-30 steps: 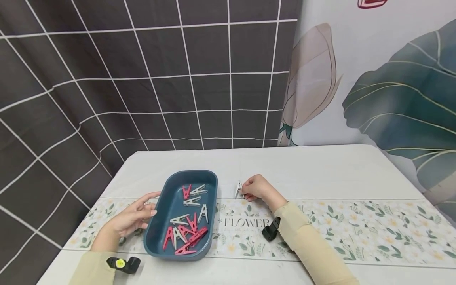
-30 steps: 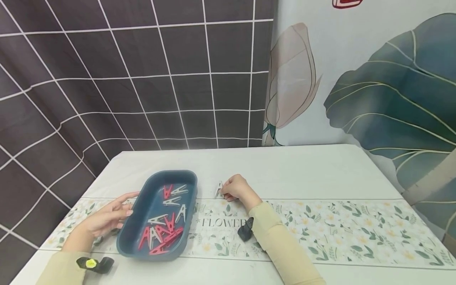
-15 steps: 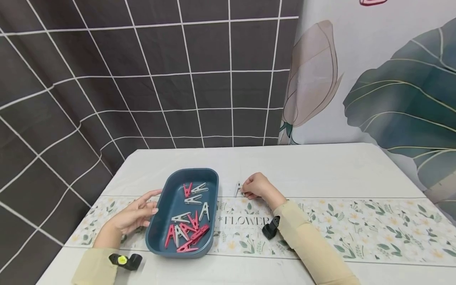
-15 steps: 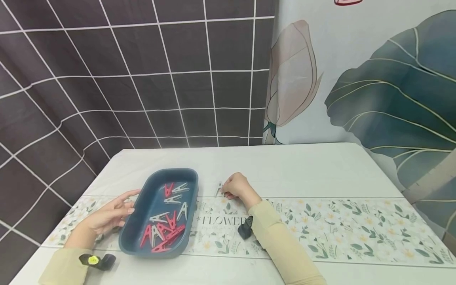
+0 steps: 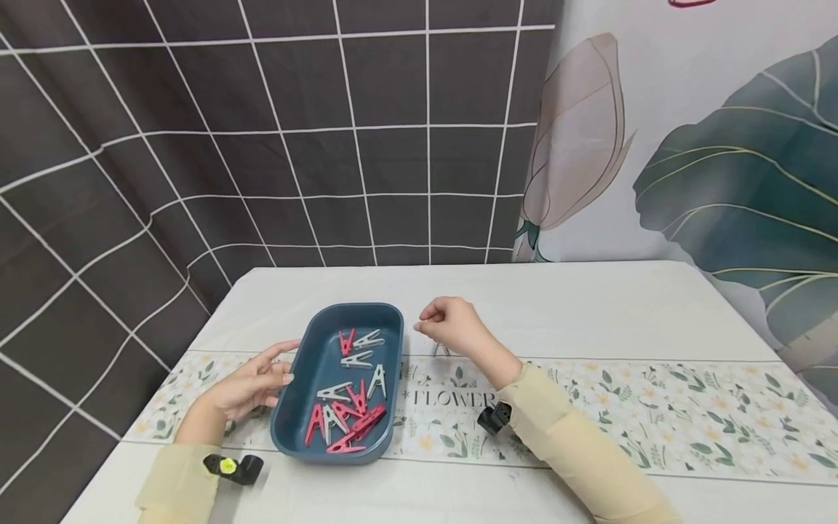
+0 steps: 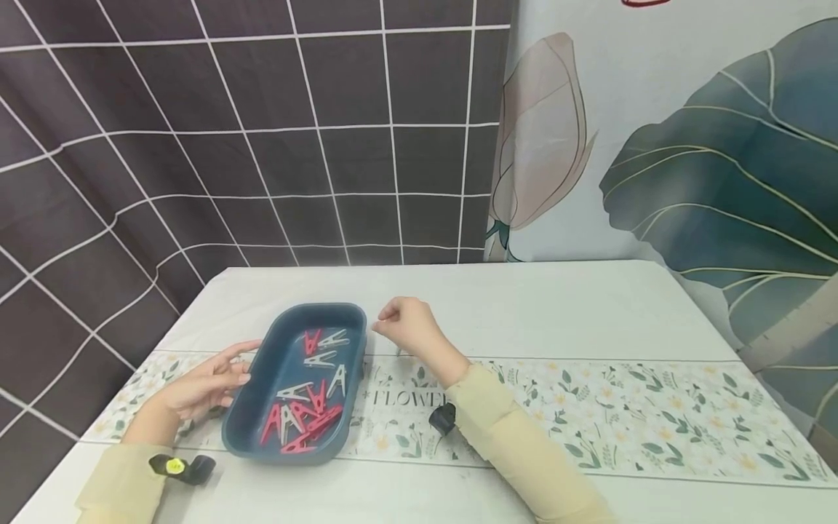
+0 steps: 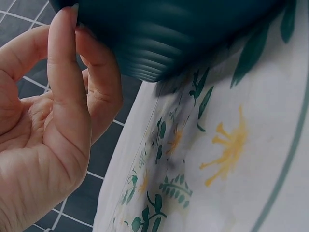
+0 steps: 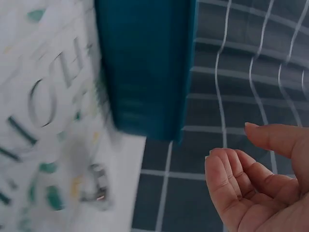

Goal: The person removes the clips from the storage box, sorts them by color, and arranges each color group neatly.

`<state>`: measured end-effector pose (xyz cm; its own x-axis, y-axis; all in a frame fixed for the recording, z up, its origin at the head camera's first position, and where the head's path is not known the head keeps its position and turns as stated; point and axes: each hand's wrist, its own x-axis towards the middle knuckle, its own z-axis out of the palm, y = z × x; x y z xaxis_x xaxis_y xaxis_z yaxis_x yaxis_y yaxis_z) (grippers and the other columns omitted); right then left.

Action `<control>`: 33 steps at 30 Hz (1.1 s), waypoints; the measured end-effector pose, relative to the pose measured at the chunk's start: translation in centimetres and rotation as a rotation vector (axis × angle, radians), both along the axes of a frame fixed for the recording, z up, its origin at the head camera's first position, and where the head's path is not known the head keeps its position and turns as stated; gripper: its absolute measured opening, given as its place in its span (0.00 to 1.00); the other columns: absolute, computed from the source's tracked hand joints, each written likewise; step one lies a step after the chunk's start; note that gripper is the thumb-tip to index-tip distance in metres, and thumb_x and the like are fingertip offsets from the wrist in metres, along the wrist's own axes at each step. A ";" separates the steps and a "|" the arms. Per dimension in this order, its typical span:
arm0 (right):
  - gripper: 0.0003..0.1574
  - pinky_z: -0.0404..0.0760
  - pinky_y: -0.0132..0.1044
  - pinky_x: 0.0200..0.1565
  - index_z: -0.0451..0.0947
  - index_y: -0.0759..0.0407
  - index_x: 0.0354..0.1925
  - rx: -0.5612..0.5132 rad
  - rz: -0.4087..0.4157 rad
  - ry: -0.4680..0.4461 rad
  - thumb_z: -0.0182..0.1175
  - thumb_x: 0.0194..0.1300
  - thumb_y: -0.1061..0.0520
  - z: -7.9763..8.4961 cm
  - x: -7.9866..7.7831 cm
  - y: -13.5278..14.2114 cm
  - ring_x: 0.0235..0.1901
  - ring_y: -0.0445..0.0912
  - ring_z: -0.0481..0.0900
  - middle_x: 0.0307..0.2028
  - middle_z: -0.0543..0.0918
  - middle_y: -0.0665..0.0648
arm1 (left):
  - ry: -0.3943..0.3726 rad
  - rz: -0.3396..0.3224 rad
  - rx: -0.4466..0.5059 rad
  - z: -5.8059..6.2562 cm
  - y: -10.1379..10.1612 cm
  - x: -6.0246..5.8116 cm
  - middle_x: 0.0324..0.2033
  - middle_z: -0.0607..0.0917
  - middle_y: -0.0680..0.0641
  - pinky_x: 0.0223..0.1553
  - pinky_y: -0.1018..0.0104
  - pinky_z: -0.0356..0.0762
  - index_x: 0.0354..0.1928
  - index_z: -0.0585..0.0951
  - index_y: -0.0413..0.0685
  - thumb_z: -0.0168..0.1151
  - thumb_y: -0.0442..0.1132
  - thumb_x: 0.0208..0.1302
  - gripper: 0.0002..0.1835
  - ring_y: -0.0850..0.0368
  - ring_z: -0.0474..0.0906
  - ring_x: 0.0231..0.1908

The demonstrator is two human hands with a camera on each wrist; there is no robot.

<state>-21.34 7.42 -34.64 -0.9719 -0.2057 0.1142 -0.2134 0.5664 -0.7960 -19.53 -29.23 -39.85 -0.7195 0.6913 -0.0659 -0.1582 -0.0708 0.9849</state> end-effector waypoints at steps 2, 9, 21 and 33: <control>0.10 0.76 0.32 0.30 0.81 0.64 0.36 0.041 0.042 0.036 0.66 0.58 0.58 0.8 0.6 -0.9 0.26 0.43 0.76 0.28 0.81 0.56 | -0.001 0.007 -0.011 0.1 0.0 0.1 0.47 0.82 0.51 0.34 0.70 0.84 0.66 0.62 0.65 0.42 0.23 0.69 0.31 0.60 0.83 0.41; 0.17 0.80 0.36 0.35 0.80 0.68 0.43 0.184 0.185 0.061 0.65 0.59 0.57 2.0 1.6 -4.1 0.27 0.42 0.77 0.29 0.82 0.57 | -0.005 0.004 -0.024 0.4 0.1 -0.2 0.48 0.82 0.50 0.37 0.66 0.84 0.66 0.62 0.65 0.43 0.24 0.69 0.30 0.58 0.83 0.42; 0.10 0.68 0.26 0.15 0.78 0.61 0.23 0.495 0.252 0.107 0.64 0.59 0.59 0.6 2.3 -8.9 0.13 0.38 0.69 0.16 0.78 0.54 | -0.017 0.019 -0.017 0.1 -0.1 0.1 0.46 0.81 0.49 0.37 0.65 0.84 0.73 0.47 0.58 0.42 0.23 0.69 0.37 0.57 0.83 0.42; 0.11 0.82 0.36 0.35 0.86 0.51 0.39 1.072 0.201 0.355 0.63 0.60 0.49 -2.5 3.2 -11.3 0.32 0.46 0.77 0.33 0.86 0.53 | -0.044 0.011 -0.007 0.1 -0.1 0.4 0.53 0.79 0.45 0.40 0.64 0.84 0.74 0.46 0.61 0.40 0.23 0.70 0.38 0.55 0.82 0.45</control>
<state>-18.10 -3.92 -37.15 -0.8586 -0.5104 0.0478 -0.4926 0.8473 0.1985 -19.17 -29.29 -39.74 -0.7233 0.6828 -0.1025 -0.2011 -0.0663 0.9773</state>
